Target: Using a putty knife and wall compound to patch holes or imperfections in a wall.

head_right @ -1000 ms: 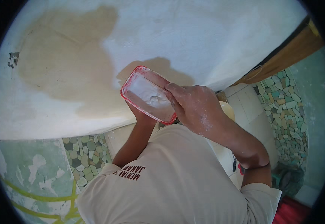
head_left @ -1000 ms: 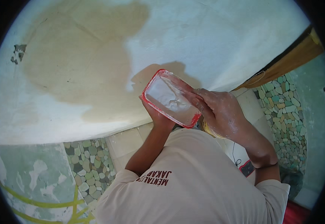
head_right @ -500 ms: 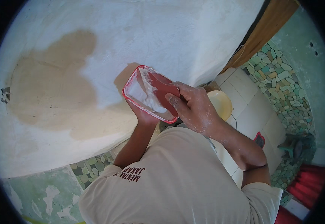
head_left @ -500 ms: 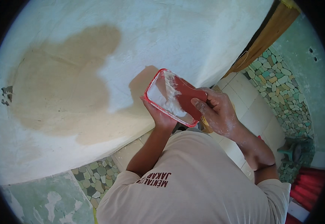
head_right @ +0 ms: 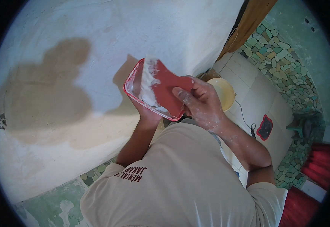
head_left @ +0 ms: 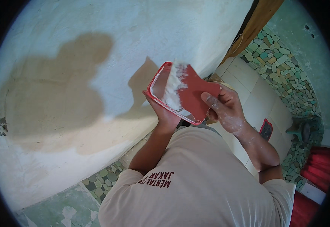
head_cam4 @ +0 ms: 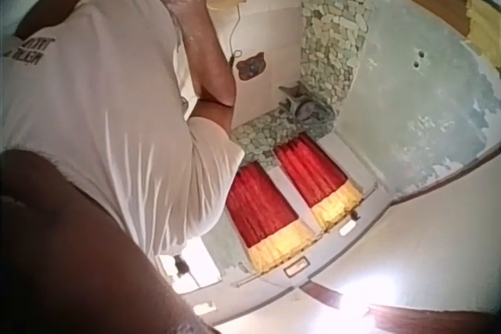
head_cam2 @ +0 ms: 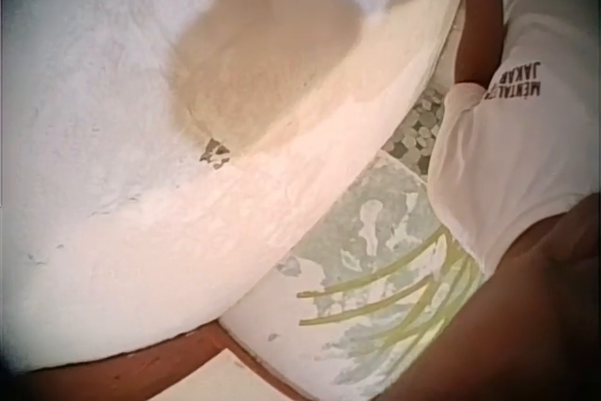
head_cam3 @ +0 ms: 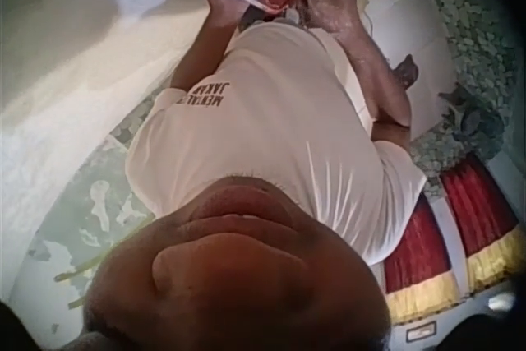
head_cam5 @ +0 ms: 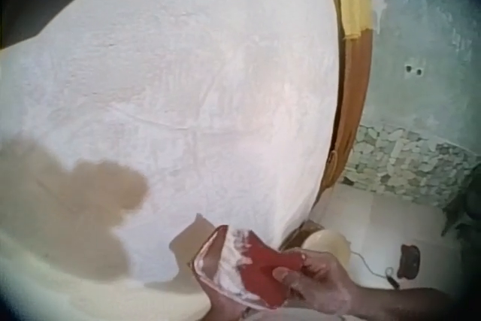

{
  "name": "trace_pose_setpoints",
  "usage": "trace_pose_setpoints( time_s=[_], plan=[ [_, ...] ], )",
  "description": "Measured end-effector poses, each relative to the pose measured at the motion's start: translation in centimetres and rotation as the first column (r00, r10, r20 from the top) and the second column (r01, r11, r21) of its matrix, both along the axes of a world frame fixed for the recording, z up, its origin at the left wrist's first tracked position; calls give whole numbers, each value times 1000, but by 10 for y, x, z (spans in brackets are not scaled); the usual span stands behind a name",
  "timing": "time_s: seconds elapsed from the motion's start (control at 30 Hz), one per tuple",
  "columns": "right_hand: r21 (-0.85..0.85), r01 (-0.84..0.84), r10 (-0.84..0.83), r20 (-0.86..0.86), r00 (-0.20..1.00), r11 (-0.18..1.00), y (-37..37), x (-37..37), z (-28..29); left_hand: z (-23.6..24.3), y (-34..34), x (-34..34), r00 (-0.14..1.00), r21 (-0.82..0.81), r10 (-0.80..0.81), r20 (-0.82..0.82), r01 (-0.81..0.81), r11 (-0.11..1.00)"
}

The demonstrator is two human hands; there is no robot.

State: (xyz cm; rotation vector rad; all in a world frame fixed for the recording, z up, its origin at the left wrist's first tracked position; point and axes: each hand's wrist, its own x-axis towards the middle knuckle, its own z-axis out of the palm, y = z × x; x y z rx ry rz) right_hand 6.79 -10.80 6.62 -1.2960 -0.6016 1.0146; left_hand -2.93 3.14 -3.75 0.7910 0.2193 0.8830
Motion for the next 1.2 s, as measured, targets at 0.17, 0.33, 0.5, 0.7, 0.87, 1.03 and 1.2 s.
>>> trace_pose_setpoints(
  time_s=[0.17, 0.33, 0.5, 0.7, 0.87, 1.03, 1.2],
  plan=[
    [31, 182, -182, -9, 983, 983, -13, 4, -10, -4, -5, 8, 993, -210, -79, 90, 96, 973],
    [139, 281, -293, 77, 953, 950, -18, 9, -11, -27, -2, 26, 966, -315, -147, 215, 211, 925],
    [33, 225, -202, 579, 790, 974, -31, 32, -2, -24, -4, 54, 984, -215, -169, 58, 178, 960],
    [-141, 181, -32, 698, 716, 973, -47, 40, -1, -21, -14, 86, 984, 5, -166, 61, 166, 986],
    [-169, 225, -24, 746, 666, 960, -50, 55, -4, 9, -30, 112, 994, 307, -106, -33, 110, 945],
    [-249, 214, 71, 791, 608, 944, -44, 68, -11, 7, -31, 94, 924, -358, -344, 166, 381, 852],
    [-184, 159, 67, 832, 551, 970, -45, 90, -17, -1, -26, 115, 866, -150, -459, 198, 489, 859]
  ],
)
